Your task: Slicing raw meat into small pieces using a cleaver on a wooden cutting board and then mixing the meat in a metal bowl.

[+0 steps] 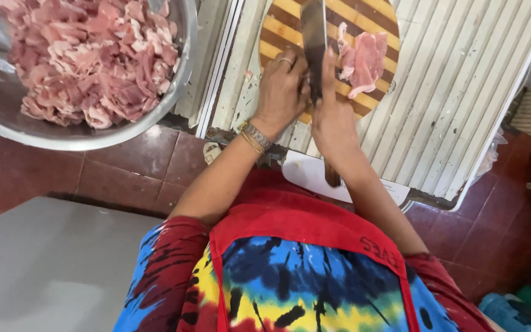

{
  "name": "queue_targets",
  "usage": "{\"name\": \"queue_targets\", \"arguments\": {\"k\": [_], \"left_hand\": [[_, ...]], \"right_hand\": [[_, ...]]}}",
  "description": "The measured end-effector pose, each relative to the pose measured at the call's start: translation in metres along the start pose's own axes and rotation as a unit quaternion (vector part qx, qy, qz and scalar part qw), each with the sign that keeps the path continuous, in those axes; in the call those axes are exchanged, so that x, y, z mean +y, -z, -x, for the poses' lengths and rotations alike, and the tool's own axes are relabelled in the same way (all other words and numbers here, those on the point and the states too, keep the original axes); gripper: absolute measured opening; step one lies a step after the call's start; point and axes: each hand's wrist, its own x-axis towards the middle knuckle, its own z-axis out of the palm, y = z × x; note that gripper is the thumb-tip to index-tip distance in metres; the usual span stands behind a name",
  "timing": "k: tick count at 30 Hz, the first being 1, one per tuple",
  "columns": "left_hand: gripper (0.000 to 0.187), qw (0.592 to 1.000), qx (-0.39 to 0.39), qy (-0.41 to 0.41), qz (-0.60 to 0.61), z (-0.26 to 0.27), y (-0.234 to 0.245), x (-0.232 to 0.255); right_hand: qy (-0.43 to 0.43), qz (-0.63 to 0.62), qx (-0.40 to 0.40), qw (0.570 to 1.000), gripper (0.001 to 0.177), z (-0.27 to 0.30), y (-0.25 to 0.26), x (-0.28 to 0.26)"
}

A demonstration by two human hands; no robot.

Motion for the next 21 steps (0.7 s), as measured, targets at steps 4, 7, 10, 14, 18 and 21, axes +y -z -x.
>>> {"name": "queue_targets", "arguments": {"k": [4,7,10,14,18,21], "left_hand": [[0.022,1.000,0.015,0.000,-0.002,-0.002,0.001,-0.001],[0.023,0.999,0.004,-0.016,-0.027,-0.005,0.003,0.001],[0.024,0.999,-0.022,-0.001,-0.030,-0.002,-0.002,0.000],[0.027,0.999,-0.049,0.003,-0.018,-0.011,-0.003,0.000],[0.017,0.999,-0.030,-0.007,-0.023,-0.015,-0.003,-0.001],[0.015,0.998,-0.052,-0.026,-0.028,-0.006,-0.005,-0.002]], "right_hand": [[0.024,0.064,0.037,0.997,0.072,-0.019,-0.003,0.007],[-0.002,0.026,0.031,0.999,0.070,0.005,0.006,0.008],[-0.020,0.007,0.016,1.000,0.067,0.004,0.004,0.015],[0.004,-0.016,0.010,1.000,0.072,-0.011,0.019,-0.001],[0.100,0.025,0.063,0.993,0.067,0.017,0.010,0.026],[0.055,-0.024,0.051,0.997,0.071,0.009,0.008,0.022]]}}
